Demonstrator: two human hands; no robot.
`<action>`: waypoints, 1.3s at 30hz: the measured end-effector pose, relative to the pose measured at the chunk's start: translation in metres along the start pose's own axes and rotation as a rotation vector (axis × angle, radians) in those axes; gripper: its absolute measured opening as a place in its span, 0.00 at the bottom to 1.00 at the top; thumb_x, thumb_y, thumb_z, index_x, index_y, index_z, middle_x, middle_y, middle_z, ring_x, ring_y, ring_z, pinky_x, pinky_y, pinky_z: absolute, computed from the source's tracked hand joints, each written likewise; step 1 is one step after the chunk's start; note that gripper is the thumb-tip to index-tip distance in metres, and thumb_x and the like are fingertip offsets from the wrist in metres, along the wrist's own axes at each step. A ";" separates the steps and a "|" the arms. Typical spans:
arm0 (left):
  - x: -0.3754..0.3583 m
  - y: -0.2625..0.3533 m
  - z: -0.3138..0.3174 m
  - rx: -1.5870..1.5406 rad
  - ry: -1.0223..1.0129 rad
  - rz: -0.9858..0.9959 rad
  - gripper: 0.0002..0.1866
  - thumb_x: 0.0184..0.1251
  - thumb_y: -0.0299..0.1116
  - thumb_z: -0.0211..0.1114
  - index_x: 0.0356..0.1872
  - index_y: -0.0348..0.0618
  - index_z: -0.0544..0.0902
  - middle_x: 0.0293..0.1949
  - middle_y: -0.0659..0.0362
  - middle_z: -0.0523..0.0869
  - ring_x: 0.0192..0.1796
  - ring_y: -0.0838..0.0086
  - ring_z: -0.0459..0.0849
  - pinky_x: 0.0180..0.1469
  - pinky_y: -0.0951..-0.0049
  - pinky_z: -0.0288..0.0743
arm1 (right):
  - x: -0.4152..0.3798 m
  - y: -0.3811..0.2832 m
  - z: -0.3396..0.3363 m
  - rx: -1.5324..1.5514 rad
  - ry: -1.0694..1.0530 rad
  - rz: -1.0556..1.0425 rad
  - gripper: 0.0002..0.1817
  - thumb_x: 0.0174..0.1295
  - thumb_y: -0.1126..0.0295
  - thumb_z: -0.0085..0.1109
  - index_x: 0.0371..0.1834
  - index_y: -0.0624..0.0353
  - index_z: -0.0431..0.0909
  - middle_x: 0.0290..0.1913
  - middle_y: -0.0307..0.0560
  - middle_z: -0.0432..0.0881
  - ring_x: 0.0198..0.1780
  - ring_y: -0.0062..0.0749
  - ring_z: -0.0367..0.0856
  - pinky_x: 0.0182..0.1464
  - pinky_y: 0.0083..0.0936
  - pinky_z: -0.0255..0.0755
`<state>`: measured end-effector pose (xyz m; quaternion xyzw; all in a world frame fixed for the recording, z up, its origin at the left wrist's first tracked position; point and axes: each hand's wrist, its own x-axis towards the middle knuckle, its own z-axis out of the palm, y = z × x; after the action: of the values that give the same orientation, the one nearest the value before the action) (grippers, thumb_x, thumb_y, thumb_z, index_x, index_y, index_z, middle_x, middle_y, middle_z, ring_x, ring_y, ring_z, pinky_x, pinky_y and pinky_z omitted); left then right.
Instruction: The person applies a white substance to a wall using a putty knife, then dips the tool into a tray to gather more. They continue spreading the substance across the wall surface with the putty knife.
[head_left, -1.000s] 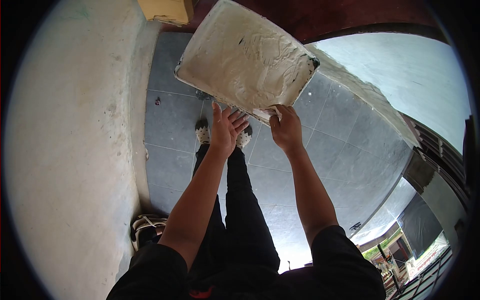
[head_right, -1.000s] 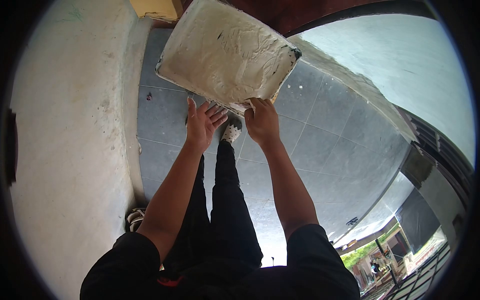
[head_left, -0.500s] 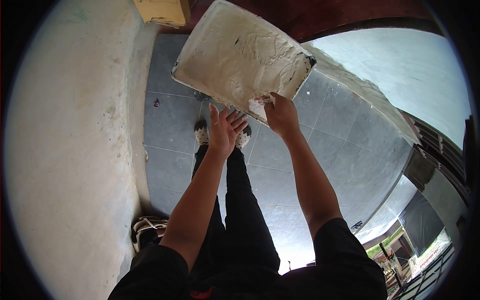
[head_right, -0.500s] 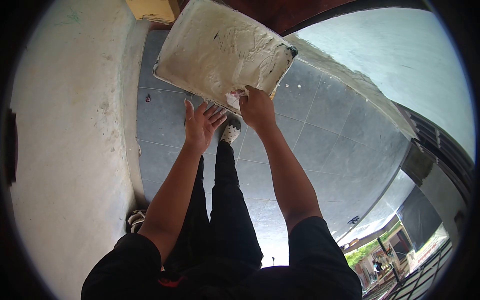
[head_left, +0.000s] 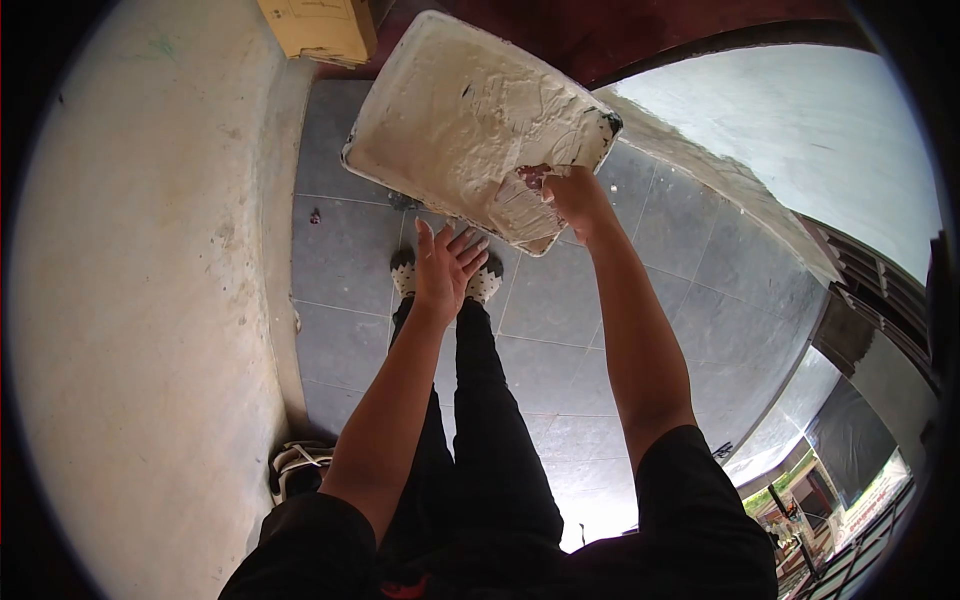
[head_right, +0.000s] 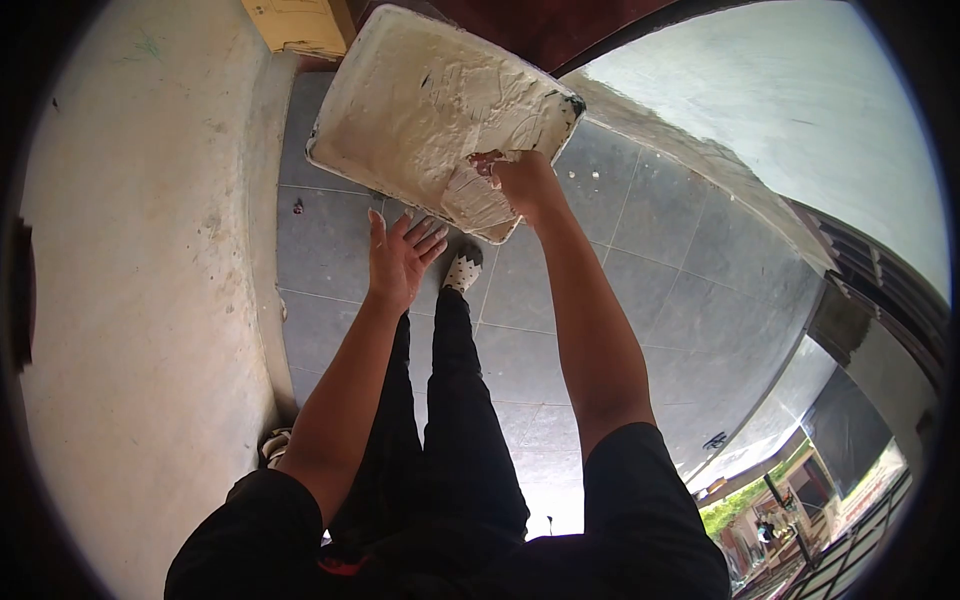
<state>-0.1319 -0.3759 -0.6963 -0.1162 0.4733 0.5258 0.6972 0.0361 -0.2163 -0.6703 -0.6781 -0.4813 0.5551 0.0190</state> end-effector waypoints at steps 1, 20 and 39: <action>-0.004 -0.002 0.000 -0.001 0.041 -0.001 0.52 0.70 0.73 0.38 0.76 0.33 0.48 0.72 0.36 0.60 0.72 0.46 0.65 0.74 0.52 0.58 | -0.001 0.001 -0.003 0.153 -0.002 0.108 0.14 0.49 0.75 0.55 0.38 0.69 0.79 0.31 0.48 0.80 0.34 0.35 0.79 0.37 0.32 0.71; -0.162 0.077 0.026 0.275 -0.059 -0.090 0.50 0.68 0.74 0.40 0.72 0.35 0.61 0.70 0.45 0.68 0.68 0.50 0.70 0.67 0.50 0.65 | -0.230 -0.033 -0.094 1.661 -0.063 -0.327 0.21 0.62 0.76 0.46 0.59 0.69 0.71 0.56 0.57 0.78 0.55 0.46 0.80 0.58 0.41 0.76; -0.271 0.189 0.479 0.574 -0.914 0.592 0.45 0.75 0.65 0.37 0.73 0.30 0.58 0.74 0.42 0.61 0.76 0.56 0.60 0.77 0.58 0.52 | -0.389 -0.158 -0.340 1.697 0.283 -0.958 0.26 0.61 0.83 0.45 0.66 0.72 0.64 0.59 0.56 0.76 0.56 0.44 0.79 0.59 0.39 0.77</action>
<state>-0.0333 -0.1489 -0.1694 0.4495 0.2613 0.5455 0.6573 0.2294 -0.2208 -0.1654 -0.2326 -0.1403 0.5638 0.7800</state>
